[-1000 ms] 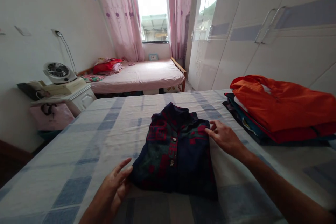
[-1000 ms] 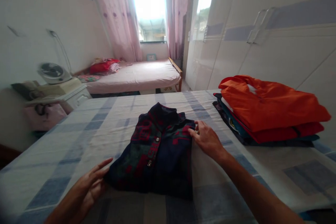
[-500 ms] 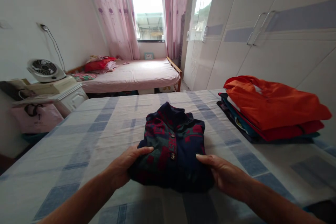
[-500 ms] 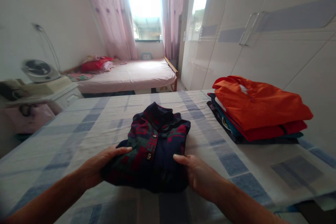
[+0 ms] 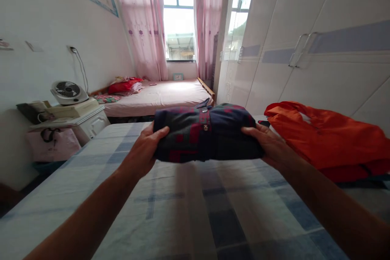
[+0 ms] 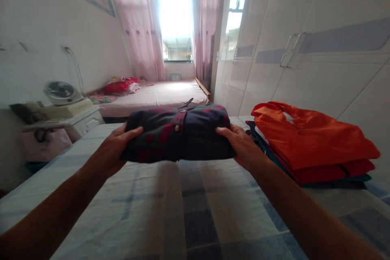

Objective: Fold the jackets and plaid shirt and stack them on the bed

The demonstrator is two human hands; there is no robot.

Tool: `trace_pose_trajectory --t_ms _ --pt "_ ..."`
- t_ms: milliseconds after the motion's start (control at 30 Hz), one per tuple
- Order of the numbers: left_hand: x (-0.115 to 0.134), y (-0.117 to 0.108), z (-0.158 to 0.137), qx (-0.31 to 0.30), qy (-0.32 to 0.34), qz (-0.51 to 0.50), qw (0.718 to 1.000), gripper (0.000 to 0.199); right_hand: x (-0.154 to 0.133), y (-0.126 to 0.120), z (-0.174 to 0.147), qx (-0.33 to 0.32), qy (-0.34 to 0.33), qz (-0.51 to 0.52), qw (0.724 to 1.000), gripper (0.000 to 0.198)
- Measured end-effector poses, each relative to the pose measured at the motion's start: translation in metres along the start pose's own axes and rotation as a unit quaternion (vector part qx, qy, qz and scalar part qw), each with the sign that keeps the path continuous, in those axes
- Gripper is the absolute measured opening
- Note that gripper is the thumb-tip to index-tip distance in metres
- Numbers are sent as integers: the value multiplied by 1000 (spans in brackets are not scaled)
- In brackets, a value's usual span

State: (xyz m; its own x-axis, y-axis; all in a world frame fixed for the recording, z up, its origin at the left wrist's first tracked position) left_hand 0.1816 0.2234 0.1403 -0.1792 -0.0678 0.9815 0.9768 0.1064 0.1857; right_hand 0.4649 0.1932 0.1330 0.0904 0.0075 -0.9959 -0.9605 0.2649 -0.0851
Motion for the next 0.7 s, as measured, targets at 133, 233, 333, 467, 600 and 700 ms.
trace_pose_trajectory --t_ms 133,233,333,467,600,700 --pt "-70 -44 -72 -37 -79 174 981 37 84 -4 -60 -149 121 -58 980 31" --pt "-105 -72 -104 -104 -157 263 946 42 118 -29 -81 -165 91 -199 962 35" --pt "-95 -96 -79 -55 -101 340 933 54 116 -59 -61 -55 68 -288 954 40" --pt "-79 -87 -15 -22 -1 405 914 63 105 -58 -12 17 52 -319 946 49" --pt "-87 -54 22 -25 83 489 868 51 107 -28 24 22 -5 -451 892 62" --pt "-96 -39 31 -37 84 494 865 19 112 -8 34 1 -44 -536 843 51"
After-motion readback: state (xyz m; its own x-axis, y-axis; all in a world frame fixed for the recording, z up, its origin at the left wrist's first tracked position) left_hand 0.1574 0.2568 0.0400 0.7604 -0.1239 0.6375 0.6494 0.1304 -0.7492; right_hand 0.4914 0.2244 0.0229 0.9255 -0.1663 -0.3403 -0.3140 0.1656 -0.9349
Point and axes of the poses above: each hand's wrist, its own z-axis towards the middle knuckle, its own y-axis out of the palm, x = y × z, the point moved 7 cm from there along z, towards the middle knuckle, and after that the axes turned 8 degrees about x, right-handed, at the moved point
